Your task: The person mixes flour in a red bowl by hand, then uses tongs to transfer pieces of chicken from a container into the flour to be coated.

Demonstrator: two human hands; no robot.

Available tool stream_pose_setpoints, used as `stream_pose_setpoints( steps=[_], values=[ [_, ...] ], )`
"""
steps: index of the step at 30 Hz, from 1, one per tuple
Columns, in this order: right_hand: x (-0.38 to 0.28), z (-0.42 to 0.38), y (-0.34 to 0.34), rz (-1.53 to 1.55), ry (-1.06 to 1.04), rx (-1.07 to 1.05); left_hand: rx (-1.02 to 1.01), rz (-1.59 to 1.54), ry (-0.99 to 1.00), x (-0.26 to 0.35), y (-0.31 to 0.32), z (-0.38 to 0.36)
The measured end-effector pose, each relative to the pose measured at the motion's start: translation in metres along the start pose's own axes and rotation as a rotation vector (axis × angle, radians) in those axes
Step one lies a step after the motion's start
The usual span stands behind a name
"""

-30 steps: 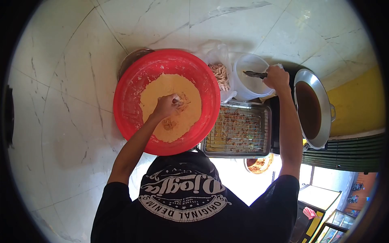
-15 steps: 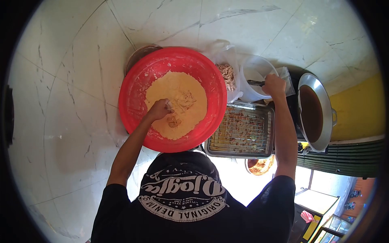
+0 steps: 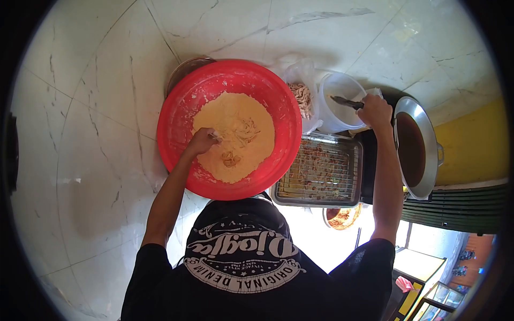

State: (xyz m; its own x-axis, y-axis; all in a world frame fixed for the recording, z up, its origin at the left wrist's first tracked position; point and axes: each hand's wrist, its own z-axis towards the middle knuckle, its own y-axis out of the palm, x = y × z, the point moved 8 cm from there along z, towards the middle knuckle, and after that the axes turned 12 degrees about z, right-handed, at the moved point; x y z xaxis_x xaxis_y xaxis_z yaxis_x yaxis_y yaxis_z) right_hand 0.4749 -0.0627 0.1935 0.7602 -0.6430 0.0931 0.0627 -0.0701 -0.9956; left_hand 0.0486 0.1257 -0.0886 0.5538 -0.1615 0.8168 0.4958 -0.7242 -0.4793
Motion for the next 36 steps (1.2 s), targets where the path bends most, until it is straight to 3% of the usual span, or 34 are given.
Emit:
stream_pose_setpoints(
  steps=[3, 6, 8, 15, 17, 21, 23, 31, 33, 36],
  values=[
    [-0.002, -0.004, 0.004, 0.014, 0.017, -0.037, 0.026, 0.235, -0.037, 0.008, -0.008, -0.005],
    [-0.003, -0.006, 0.005, -0.032, 0.006, -0.076, 0.100, 0.157, -0.012, 0.011, -0.016, -0.006],
    [-0.001, -0.006, 0.004, -0.029, 0.004, -0.051, -0.005, 0.083, -0.042, 0.018, -0.014, -0.008],
    [0.001, -0.004, 0.006, -0.031, 0.037, -0.071, -0.052, -0.014, 0.023, 0.007, -0.008, -0.007],
    [0.001, -0.005, 0.002, -0.026, 0.022, -0.051, -0.111, -0.256, 0.083, 0.003, -0.004, -0.001],
    [0.001, -0.005, 0.001, 0.010, 0.030, -0.025, -0.066, -0.303, 0.080, 0.023, -0.016, -0.006],
    [0.001, -0.005, 0.000, 0.003, 0.038, -0.025, 0.096, 0.234, -0.124, 0.007, -0.035, -0.009],
    [-0.034, -0.021, -0.044, 0.156, 0.020, 0.134, 0.054, 0.198, -0.062, 0.008, -0.035, -0.010],
    [-0.058, -0.035, -0.058, 0.217, -0.047, 0.164, 0.042, 0.139, -0.069, -0.009, -0.031, -0.001],
    [-0.106, -0.056, -0.062, 0.328, -0.314, 0.163, 0.063, 0.111, 0.017, -0.012, -0.030, 0.001]
  ],
)
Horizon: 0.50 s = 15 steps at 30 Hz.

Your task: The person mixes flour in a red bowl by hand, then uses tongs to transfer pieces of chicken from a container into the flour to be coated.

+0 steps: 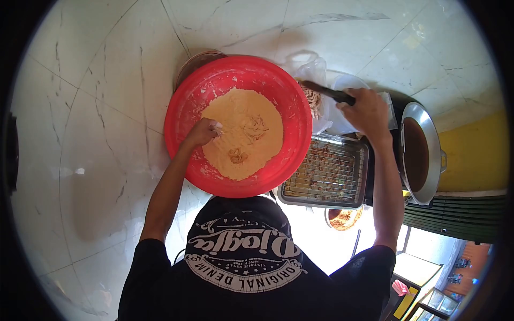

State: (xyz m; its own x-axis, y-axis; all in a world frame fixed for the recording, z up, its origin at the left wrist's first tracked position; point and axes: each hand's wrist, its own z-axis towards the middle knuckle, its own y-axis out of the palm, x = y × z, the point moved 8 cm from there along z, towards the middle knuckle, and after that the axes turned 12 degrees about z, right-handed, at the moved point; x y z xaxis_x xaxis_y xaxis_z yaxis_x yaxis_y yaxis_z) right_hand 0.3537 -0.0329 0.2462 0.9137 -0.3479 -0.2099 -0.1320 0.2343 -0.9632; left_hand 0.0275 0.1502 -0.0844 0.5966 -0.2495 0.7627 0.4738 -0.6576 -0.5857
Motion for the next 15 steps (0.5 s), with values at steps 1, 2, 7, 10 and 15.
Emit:
stream_pose_setpoints(
  steps=[1, 2, 7, 10, 15],
  values=[
    [-0.017, -0.002, 0.014, 0.046, 0.013, -0.123, 0.001, -0.023, -0.016, 0.005, -0.002, -0.003],
    [-0.032, -0.005, 0.027, 0.092, 0.026, -0.246, 0.001, -0.046, -0.032, 0.010, -0.004, -0.006],
    [-0.084, -0.038, 0.131, 0.152, -0.234, -0.415, 0.005, 0.035, -0.029, 0.017, -0.007, -0.007],
    [-0.108, -0.058, 0.177, 0.122, -0.256, -0.535, 0.032, 0.034, -0.032, 0.012, -0.010, -0.006],
    [-0.114, -0.070, 0.203, 0.095, -0.285, -0.667, -0.026, 0.045, -0.016, 0.032, -0.019, -0.017]
  ],
)
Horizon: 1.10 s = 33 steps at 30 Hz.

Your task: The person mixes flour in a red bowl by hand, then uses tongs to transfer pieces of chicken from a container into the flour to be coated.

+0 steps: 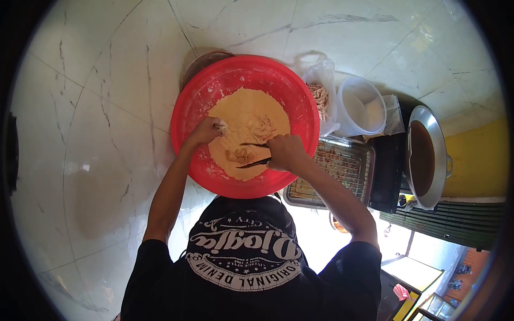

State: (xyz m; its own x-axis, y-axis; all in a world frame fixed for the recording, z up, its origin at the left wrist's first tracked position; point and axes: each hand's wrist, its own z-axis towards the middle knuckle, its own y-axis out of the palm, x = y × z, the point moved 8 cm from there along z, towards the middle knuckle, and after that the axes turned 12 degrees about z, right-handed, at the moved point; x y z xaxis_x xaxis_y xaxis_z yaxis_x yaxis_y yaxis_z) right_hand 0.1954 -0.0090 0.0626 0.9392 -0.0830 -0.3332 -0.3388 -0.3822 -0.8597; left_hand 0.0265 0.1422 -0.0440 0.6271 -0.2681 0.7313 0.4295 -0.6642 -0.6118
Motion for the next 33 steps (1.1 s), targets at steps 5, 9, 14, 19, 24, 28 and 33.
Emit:
stream_pose_setpoints(
  steps=[5, 9, 14, 19, 24, 28, 33],
  values=[
    [0.016, -0.003, -0.020, 0.028, 0.049, 0.014, -0.053, -0.281, 0.059, 0.023, -0.003, -0.009],
    [0.024, -0.005, -0.029, 0.147, 0.057, 0.088, -0.029, -0.283, 0.105, 0.021, 0.000, -0.002],
    [0.023, -0.007, -0.037, 0.236, 0.054, 0.200, 0.065, -0.029, 0.082, 0.041, -0.011, -0.005],
    [0.028, -0.006, -0.037, 0.239, 0.057, 0.228, 0.030, -0.066, 0.081, 0.049, -0.009, -0.003],
    [0.032, -0.006, -0.039, 0.251, 0.036, 0.229, -0.063, -0.216, 0.112, 0.052, -0.001, 0.003],
    [0.046, -0.015, -0.055, 0.193, 0.010, 0.329, 0.024, -0.329, 0.133, 0.032, 0.010, 0.027],
    [0.078, -0.049, -0.121, 0.081, 0.083, 0.424, 0.139, 0.129, 0.124, 0.057, 0.031, 0.031]
  ],
)
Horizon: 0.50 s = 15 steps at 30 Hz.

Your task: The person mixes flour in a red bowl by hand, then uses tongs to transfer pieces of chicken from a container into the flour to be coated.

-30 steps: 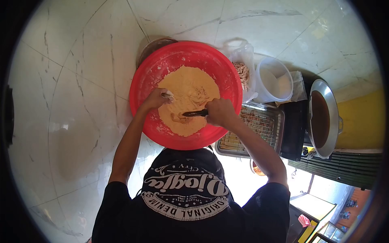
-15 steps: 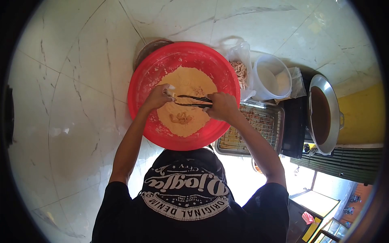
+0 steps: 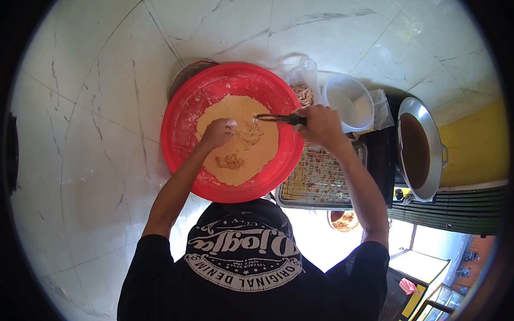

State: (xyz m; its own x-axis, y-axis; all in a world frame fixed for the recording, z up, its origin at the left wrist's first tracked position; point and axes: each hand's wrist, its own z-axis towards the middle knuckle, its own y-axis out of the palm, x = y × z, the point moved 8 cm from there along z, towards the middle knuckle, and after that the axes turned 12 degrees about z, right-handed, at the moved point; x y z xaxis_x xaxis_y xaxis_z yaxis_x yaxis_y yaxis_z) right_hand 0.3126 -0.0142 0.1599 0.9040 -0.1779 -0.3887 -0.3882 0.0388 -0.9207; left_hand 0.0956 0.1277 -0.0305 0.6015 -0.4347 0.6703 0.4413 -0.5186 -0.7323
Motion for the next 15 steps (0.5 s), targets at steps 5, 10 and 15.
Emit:
stream_pose_setpoints(
  steps=[5, 10, 15],
  values=[
    [0.033, -0.010, -0.102, -0.227, 0.126, 0.165, -0.119, 0.676, 0.261, 0.033, 0.059, 0.005],
    [0.094, -0.014, -0.151, -0.449, 0.298, 0.221, -0.027, 0.822, 0.280, 0.040, 0.074, 0.002],
    [0.144, -0.003, -0.116, -0.539, 0.383, 0.067, -0.049, 0.872, 0.282, 0.048, 0.066, 0.000]
  ],
)
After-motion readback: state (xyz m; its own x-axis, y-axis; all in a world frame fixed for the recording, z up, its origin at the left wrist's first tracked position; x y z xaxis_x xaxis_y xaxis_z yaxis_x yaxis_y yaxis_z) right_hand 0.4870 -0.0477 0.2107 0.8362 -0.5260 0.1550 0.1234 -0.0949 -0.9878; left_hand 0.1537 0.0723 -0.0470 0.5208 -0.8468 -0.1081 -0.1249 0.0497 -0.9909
